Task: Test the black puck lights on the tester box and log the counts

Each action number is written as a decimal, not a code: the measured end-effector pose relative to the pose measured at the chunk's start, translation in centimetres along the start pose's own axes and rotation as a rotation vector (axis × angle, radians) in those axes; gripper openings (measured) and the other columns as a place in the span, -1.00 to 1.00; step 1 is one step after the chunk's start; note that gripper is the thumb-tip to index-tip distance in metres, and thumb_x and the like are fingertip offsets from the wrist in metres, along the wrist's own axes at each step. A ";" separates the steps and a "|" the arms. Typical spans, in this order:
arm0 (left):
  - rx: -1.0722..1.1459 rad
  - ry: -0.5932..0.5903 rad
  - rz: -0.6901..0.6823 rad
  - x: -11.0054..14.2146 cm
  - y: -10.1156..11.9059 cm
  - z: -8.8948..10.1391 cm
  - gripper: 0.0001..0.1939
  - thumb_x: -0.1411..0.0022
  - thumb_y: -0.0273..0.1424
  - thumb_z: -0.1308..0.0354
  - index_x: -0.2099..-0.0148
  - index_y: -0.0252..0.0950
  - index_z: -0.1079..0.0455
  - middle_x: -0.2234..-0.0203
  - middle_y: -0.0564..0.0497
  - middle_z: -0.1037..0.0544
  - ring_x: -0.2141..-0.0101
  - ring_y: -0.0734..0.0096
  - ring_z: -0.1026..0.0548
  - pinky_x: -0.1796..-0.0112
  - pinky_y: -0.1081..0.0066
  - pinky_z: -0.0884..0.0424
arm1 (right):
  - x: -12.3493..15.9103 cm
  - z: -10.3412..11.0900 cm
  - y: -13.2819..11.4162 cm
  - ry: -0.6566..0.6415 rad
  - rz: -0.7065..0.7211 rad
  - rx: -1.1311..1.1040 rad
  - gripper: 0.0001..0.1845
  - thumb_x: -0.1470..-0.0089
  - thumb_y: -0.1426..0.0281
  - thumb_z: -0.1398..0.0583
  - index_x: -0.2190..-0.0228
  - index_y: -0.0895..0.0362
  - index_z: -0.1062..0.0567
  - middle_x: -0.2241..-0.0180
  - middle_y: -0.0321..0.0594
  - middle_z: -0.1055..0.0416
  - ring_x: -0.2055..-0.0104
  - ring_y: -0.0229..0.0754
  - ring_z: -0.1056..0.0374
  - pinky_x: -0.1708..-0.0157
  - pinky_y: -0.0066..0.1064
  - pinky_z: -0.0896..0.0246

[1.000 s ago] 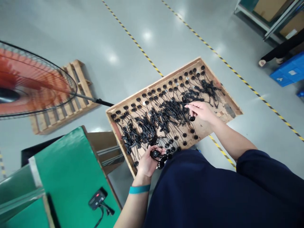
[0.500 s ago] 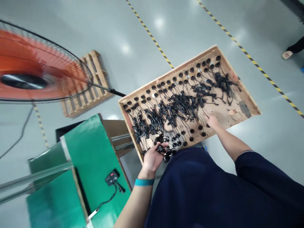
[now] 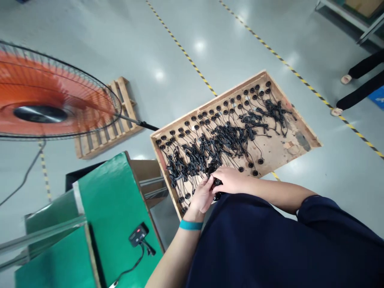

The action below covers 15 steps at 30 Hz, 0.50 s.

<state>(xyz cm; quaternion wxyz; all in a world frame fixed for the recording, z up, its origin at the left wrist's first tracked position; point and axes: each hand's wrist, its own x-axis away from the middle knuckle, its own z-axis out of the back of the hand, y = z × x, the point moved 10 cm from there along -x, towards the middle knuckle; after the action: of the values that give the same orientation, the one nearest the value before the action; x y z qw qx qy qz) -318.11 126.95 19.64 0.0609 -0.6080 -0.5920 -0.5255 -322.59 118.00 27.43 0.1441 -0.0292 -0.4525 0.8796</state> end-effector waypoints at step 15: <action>-0.919 -0.098 0.007 -2.5 -0.7 -3.5 -0.94 -0.11 -0.43 -0.17 0.36 -0.28 -0.46 0.57 0.01 -0.55 0.58 0.38 -0.47 0.49 0.42 -0.34 | 5.3 -1.1 9.7 -0.068 -0.648 -0.491 -0.79 -0.06 0.28 -0.29 0.47 0.17 -0.57 0.62 -0.42 -0.32 0.50 -0.35 -0.20 0.48 -0.48 -0.01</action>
<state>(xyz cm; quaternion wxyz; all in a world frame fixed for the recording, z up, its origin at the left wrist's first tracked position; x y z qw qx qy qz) -320.04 123.07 19.03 -0.2413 -0.5979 -0.2979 -0.7040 -329.69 114.99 19.39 0.3873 0.1104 -0.6392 0.6552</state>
